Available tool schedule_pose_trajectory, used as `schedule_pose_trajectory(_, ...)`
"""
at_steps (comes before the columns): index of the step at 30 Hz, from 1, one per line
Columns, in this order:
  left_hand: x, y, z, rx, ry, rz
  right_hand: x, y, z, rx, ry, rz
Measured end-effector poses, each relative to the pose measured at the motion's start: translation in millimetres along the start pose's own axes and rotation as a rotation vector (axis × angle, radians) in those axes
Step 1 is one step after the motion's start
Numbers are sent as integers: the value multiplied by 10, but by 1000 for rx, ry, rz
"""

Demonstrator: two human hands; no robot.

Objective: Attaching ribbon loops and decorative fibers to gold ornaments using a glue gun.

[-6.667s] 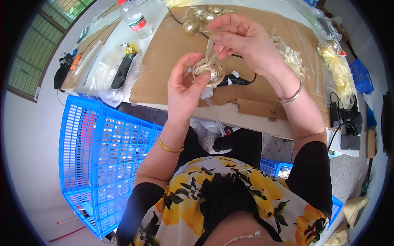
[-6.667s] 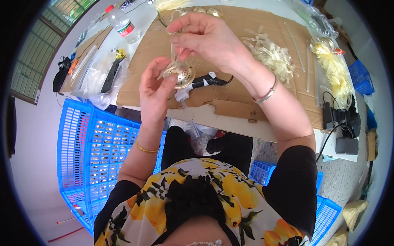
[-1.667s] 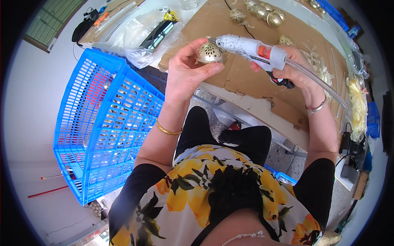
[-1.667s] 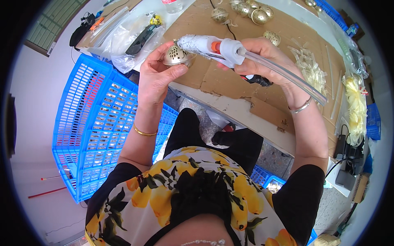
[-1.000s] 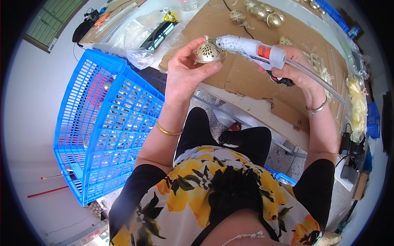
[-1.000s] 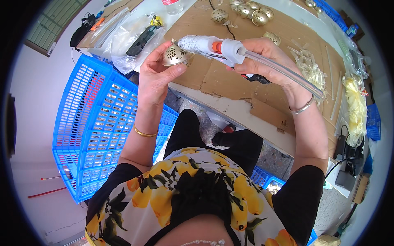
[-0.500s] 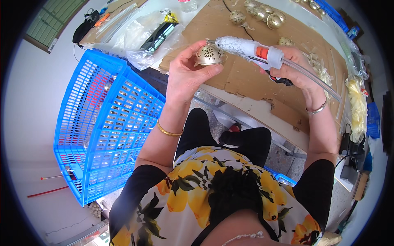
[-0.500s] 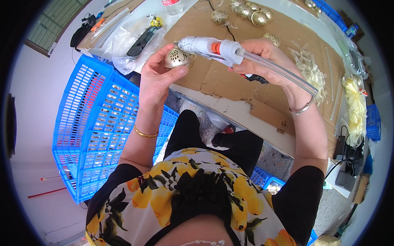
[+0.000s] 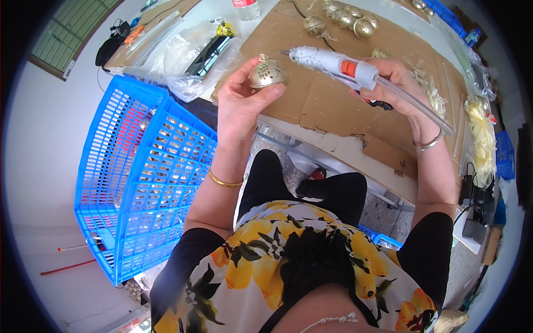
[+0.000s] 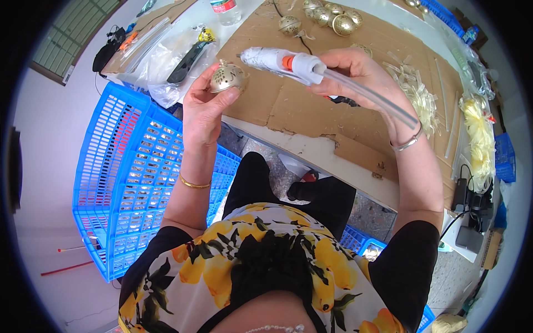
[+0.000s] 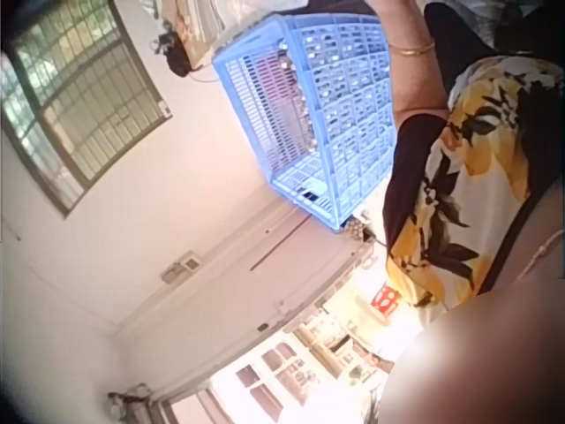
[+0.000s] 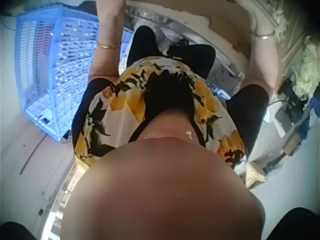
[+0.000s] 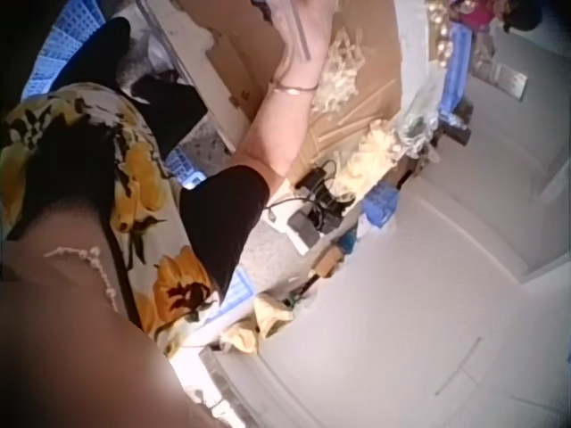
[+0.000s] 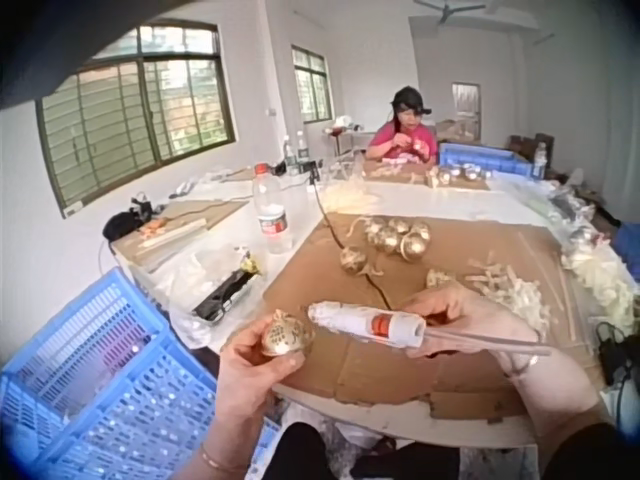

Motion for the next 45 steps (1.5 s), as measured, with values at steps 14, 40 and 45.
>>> schedule_pose_trajectory(14, -435, 207, -164, 5, 77, 73, 241, 164, 164, -28, -960, -7)
schedule_pose_trajectory(40, -289, 220, -426, -31, 70, 21, -1897, -776, 804, 784, -975, 550)
schedule_pose_trajectory(45, -261, 232, -440, -49, 103, 9, -1976, -630, 906, 877, -1120, 445)
Point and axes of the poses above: each hand's wrist, its own y-axis towards the middle knuckle, its own x-axis out of the palm, z = x × y, the point moved 5 cm from there along y, towards the middle knuckle, and after that the axes turned 15 degrees about -z, right-handed, at the moved point
